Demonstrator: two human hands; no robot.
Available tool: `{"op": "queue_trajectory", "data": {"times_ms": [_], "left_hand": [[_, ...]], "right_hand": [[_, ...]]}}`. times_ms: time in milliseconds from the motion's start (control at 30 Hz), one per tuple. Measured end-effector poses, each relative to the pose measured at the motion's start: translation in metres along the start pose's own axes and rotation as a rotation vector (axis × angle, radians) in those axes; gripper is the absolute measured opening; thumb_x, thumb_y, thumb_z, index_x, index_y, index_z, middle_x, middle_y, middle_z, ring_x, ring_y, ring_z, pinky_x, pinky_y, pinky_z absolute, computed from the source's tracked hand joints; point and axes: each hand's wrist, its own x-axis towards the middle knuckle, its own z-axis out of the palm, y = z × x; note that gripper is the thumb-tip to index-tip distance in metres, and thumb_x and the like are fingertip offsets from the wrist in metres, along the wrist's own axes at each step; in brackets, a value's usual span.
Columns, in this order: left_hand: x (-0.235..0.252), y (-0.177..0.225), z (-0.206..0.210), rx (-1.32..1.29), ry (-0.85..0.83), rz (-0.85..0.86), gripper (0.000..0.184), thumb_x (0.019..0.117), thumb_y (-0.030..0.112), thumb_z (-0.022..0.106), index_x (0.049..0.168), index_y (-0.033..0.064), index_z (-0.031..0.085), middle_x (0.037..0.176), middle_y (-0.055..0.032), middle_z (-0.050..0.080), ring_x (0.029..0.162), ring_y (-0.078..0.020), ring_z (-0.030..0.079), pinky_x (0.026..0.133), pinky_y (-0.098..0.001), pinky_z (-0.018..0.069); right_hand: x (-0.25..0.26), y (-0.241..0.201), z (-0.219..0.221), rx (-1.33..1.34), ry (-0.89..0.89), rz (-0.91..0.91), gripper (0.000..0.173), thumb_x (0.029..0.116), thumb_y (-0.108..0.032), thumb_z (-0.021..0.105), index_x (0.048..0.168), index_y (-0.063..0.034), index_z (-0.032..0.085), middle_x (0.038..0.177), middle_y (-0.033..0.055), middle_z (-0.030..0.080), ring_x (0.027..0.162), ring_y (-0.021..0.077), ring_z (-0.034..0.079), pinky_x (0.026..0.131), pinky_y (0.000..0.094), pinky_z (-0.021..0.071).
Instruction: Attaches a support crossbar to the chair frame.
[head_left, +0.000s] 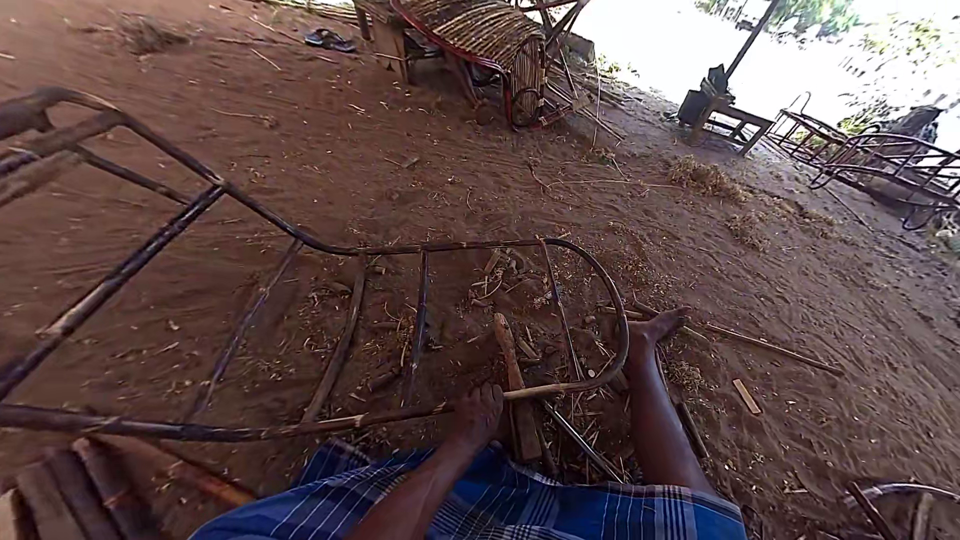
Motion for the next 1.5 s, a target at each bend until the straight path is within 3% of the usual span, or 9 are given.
{"op": "queue_trajectory", "data": {"times_ms": [167, 233, 300, 433, 567, 667, 867, 1267, 1500], "left_hand": [[-0.002, 0.001, 0.0, -0.01, 0.014, 0.006, 0.031, 0.1063, 0.007, 0.042, 0.132, -0.0027, 0.056, 0.123, -0.0214, 0.064, 0.111, -0.0371, 0.067, 0.092, -0.0504, 0.0553], [-0.002, 0.0, -0.001, -0.003, 0.011, 0.007, 0.03, 0.1065, 0.008, 0.042, 0.132, -0.0017, 0.055, 0.123, -0.0207, 0.064, 0.111, -0.0362, 0.067, 0.092, -0.0492, 0.0552], [-0.003, -0.002, 0.006, -0.01, 0.037, 0.016, 0.029, 0.1055, 0.009, 0.046, 0.131, -0.0011, 0.056, 0.12, -0.0205, 0.065, 0.109, -0.0363, 0.067, 0.091, -0.0488, 0.0556], [-0.001, -0.004, 0.013, -0.101, 0.093, 0.033, 0.028, 0.1021, 0.007, 0.054, 0.127, -0.0044, 0.058, 0.119, -0.0243, 0.065, 0.108, -0.041, 0.067, 0.092, -0.0541, 0.0551], [-0.002, -0.004, 0.016, -0.028, 0.12, 0.043, 0.028, 0.0997, 0.006, 0.058, 0.126, -0.003, 0.059, 0.115, -0.0227, 0.066, 0.105, -0.0393, 0.068, 0.089, -0.0519, 0.0564], [-0.002, -0.002, 0.018, 0.011, 0.148, 0.044, 0.026, 0.0978, 0.006, 0.061, 0.122, -0.0019, 0.06, 0.111, -0.0205, 0.066, 0.102, -0.0373, 0.069, 0.084, -0.0497, 0.058], [-0.002, -0.002, 0.017, 0.027, 0.204, 0.035, 0.02, 0.0991, 0.008, 0.06, 0.116, -0.0021, 0.063, 0.104, -0.0187, 0.067, 0.093, -0.035, 0.07, 0.08, -0.0474, 0.058], [0.001, 0.001, 0.018, 0.069, 0.219, 0.04, 0.019, 0.1008, 0.005, 0.056, 0.117, -0.004, 0.061, 0.102, -0.0214, 0.067, 0.093, -0.0372, 0.07, 0.081, -0.0499, 0.0576], [-0.007, 0.002, 0.017, -0.082, 0.185, 0.041, 0.024, 0.0986, 0.008, 0.06, 0.119, -0.004, 0.062, 0.115, -0.0245, 0.067, 0.104, -0.0414, 0.069, 0.089, -0.0555, 0.0565]], "right_hand": [[0.024, 0.025, -0.01, -0.099, -0.079, -0.144, 0.064, 0.0793, -0.036, 0.079, 0.114, 0.0138, 0.058, 0.101, 0.0246, 0.071, 0.098, 0.0253, 0.072, 0.092, 0.033, 0.0561], [0.021, 0.061, -0.03, -0.177, -0.122, -0.182, 0.056, 0.0871, -0.049, 0.067, 0.111, 0.0017, 0.062, 0.094, 0.0111, 0.07, 0.085, 0.0141, 0.069, 0.077, 0.0276, 0.055], [0.013, 0.114, -0.046, -0.062, -0.129, -0.183, 0.028, 0.1009, -0.033, 0.061, 0.108, -0.0085, 0.072, 0.094, 0.0055, 0.07, 0.079, 0.0136, 0.068, 0.068, 0.0283, 0.0596], [0.028, 0.221, -0.06, -0.282, -0.174, 0.137, 0.019, 0.096, -0.009, 0.068, 0.114, -0.0104, 0.075, 0.101, 0.0054, 0.074, 0.08, 0.0161, 0.071, 0.072, 0.0317, 0.0635], [0.029, 0.307, -0.055, -0.622, -0.326, 0.224, 0.016, 0.0991, -0.015, 0.067, 0.108, -0.0215, 0.078, 0.111, -0.0019, 0.068, 0.092, 0.0098, 0.066, 0.08, 0.033, 0.0586], [0.032, 0.337, -0.048, -0.693, -0.342, 0.281, 0.014, 0.101, -0.017, 0.065, 0.108, -0.0169, 0.077, 0.097, -0.0018, 0.076, 0.083, 0.0097, 0.072, 0.08, 0.0362, 0.0614], [0.037, 0.367, -0.047, -0.827, -0.487, 0.174, 0.013, 0.1, -0.014, 0.065, 0.105, -0.0101, 0.076, 0.104, 0.0069, 0.072, 0.096, 0.0211, 0.069, 0.091, 0.0437, 0.0571], [0.047, 0.352, -0.047, -0.964, -0.691, 0.108, 0.013, 0.1013, -0.009, 0.06, 0.105, -0.002, 0.071, 0.107, 0.0149, 0.07, 0.097, 0.0287, 0.071, 0.088, 0.046, 0.0583], [0.028, 0.369, -0.041, -1.101, -0.671, -0.121, 0.017, 0.0946, -0.002, 0.059, 0.106, 0.0005, 0.07, 0.108, 0.0176, 0.069, 0.109, 0.0349, 0.067, 0.094, 0.0478, 0.0571]]}}
